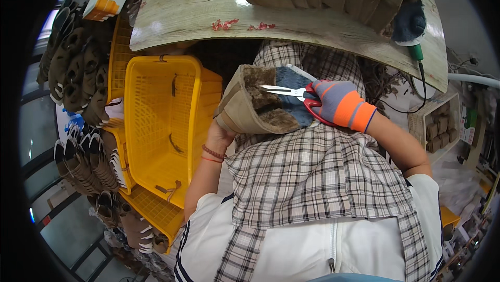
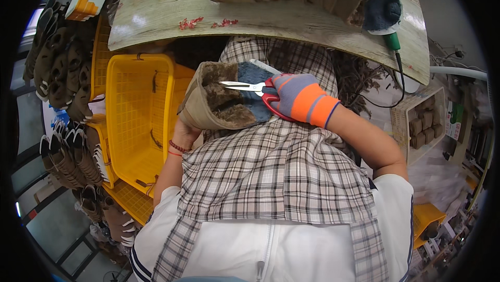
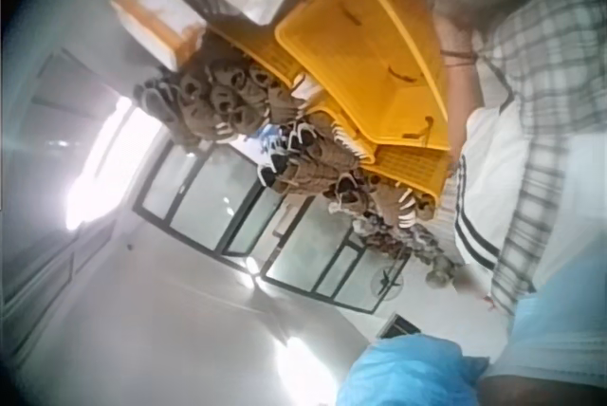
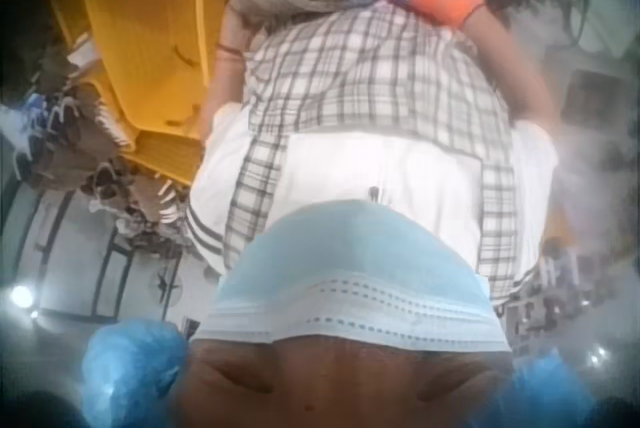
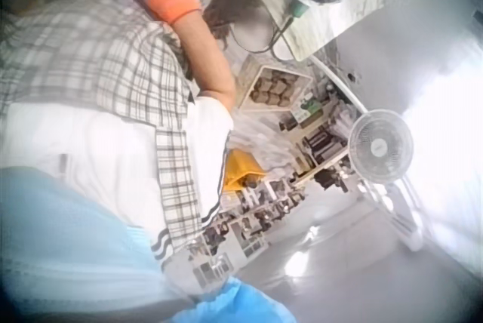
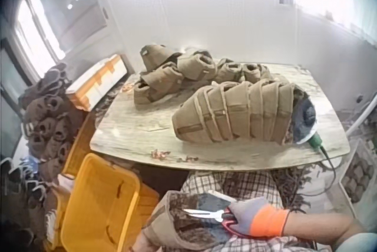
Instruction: The person uses a green electric trimmer to remove excess lining from the inside of a beige boot. They then switch to red-handled scissors to trim the interior lining of several other boots on the table, working one at a time.
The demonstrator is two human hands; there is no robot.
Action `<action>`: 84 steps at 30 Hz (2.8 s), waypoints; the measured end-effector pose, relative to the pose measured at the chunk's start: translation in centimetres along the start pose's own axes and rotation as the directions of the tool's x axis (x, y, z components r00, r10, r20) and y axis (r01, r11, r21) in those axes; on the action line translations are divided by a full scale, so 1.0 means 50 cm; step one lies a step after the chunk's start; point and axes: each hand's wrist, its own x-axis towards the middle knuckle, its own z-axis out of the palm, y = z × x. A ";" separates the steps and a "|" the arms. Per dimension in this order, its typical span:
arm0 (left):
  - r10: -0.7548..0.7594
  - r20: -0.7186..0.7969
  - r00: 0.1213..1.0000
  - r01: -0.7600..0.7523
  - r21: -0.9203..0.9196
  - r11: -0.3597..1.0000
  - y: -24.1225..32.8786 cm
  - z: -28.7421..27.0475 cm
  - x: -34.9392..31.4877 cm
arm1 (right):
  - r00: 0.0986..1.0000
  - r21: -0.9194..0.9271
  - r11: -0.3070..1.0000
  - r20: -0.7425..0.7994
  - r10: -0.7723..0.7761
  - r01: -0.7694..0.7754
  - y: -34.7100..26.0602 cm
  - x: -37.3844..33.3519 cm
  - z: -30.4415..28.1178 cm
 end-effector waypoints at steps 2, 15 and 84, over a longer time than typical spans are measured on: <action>0.056 -0.018 0.998 -0.057 -0.039 0.998 -0.010 0.001 0.009 | 0.995 -0.045 0.995 -0.046 -0.086 0.084 -0.004 0.002 0.005; 0.211 0.049 0.976 -0.216 0.190 0.958 -0.041 -0.014 0.049 | 0.934 -0.202 0.947 -0.208 -0.290 0.250 -0.013 0.019 -0.005; -0.134 0.159 0.978 0.107 0.166 0.980 0.005 -0.075 -0.011 | 0.914 -0.052 0.925 -0.138 -0.381 0.377 0.019 0.022 -0.040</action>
